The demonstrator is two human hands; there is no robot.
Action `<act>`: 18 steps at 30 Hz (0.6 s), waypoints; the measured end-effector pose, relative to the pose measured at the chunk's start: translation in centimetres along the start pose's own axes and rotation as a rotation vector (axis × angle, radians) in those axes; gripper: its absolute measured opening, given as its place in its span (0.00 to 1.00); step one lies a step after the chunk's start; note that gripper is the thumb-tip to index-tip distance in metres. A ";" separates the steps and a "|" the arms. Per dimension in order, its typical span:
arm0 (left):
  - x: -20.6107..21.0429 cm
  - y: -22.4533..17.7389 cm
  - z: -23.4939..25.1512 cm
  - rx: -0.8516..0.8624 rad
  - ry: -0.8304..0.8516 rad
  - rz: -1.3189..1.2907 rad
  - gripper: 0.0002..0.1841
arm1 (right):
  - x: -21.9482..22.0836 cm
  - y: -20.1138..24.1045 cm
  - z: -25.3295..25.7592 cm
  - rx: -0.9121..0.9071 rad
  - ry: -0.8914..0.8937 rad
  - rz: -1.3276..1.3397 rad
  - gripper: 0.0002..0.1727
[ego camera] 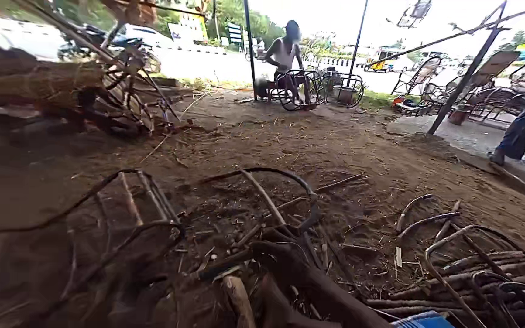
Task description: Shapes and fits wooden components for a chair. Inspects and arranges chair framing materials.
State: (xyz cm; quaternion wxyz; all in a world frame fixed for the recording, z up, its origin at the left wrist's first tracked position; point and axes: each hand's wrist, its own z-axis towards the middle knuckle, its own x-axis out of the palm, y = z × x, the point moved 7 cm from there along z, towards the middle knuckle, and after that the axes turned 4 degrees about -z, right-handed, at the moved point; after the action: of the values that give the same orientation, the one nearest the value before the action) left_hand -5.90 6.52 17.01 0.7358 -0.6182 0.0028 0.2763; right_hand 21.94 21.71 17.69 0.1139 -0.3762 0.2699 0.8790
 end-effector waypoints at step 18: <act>10.6 18.8 -4.4 -0.431 0.128 0.419 0.14 | 12.9 -7.5 -10.3 0.554 0.493 -0.290 0.26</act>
State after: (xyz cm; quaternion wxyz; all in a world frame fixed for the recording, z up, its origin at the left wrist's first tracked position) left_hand -3.13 8.30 -4.76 0.5132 -0.7621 0.1181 0.3767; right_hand 22.23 22.10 -0.47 0.2658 -0.5650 0.4601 0.6312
